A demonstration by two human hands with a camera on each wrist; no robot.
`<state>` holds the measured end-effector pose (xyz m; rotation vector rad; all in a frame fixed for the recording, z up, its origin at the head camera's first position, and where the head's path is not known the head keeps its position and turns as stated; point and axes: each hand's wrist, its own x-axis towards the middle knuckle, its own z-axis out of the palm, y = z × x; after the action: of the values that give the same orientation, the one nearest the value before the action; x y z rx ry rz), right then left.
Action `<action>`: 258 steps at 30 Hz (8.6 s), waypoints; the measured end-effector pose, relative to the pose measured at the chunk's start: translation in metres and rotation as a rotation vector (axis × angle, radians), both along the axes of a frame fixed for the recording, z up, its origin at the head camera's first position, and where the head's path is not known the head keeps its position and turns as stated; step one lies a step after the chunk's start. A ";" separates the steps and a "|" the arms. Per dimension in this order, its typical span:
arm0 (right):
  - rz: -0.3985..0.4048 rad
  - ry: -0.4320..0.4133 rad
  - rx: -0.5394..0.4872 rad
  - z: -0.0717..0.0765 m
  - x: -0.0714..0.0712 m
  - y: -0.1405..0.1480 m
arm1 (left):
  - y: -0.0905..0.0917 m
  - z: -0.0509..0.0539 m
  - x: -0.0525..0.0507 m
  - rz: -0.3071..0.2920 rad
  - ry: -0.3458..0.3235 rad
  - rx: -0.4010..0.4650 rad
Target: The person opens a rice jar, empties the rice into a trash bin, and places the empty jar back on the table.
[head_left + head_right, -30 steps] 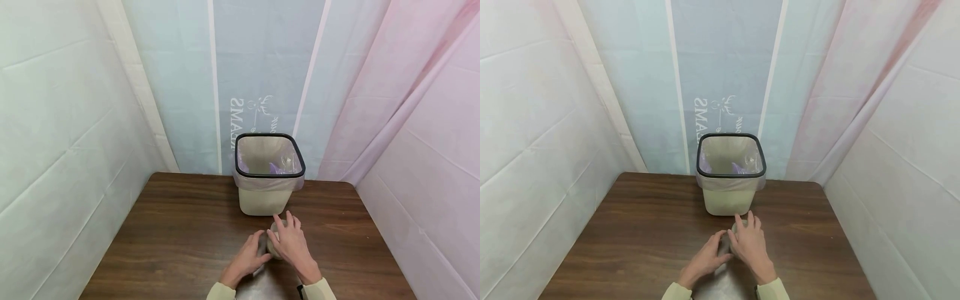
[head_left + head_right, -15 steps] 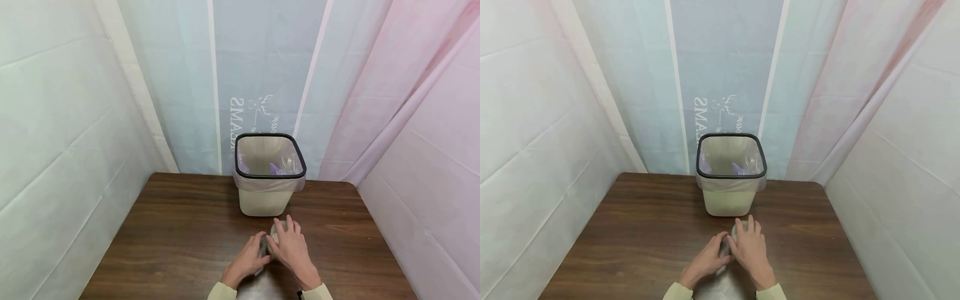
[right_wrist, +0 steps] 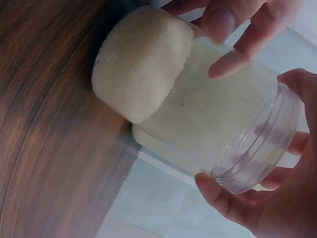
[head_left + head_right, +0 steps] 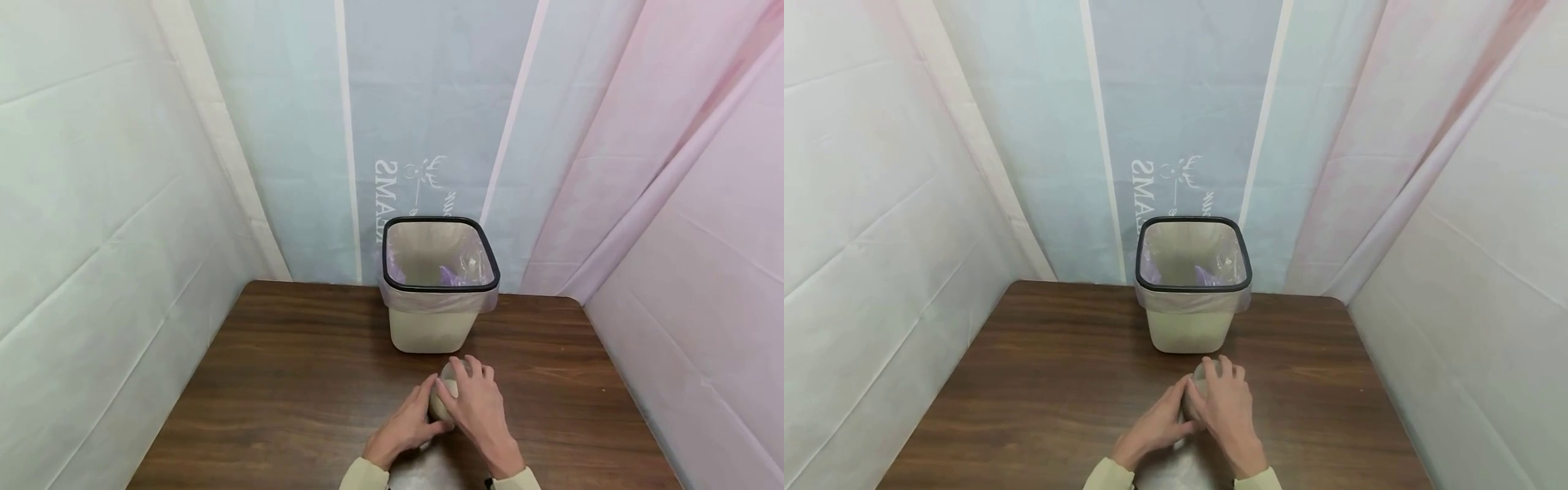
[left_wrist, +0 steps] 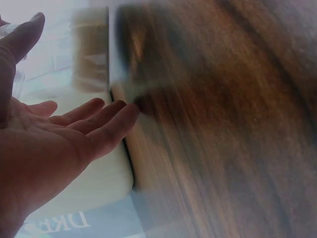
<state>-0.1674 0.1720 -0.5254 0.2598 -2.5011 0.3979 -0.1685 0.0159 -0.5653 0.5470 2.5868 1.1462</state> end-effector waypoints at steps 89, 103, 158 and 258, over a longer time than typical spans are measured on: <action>0.407 0.415 -0.385 0.048 -0.009 -0.004 | 0.023 0.005 -0.004 0.310 -0.286 1.280; 0.492 0.463 -0.332 0.053 -0.011 -0.005 | 0.019 0.007 -0.004 0.242 -0.397 1.278; 0.419 0.029 0.081 0.078 0.024 0.011 | 0.000 0.005 0.002 0.136 -0.548 1.235; 0.165 -0.144 0.150 0.100 0.038 0.001 | -0.005 0.011 0.001 0.165 -0.509 1.250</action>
<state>-0.1297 0.1730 -0.4256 0.5159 -2.6647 0.3044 -0.1671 0.0109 -0.5544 0.1722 1.2721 2.4853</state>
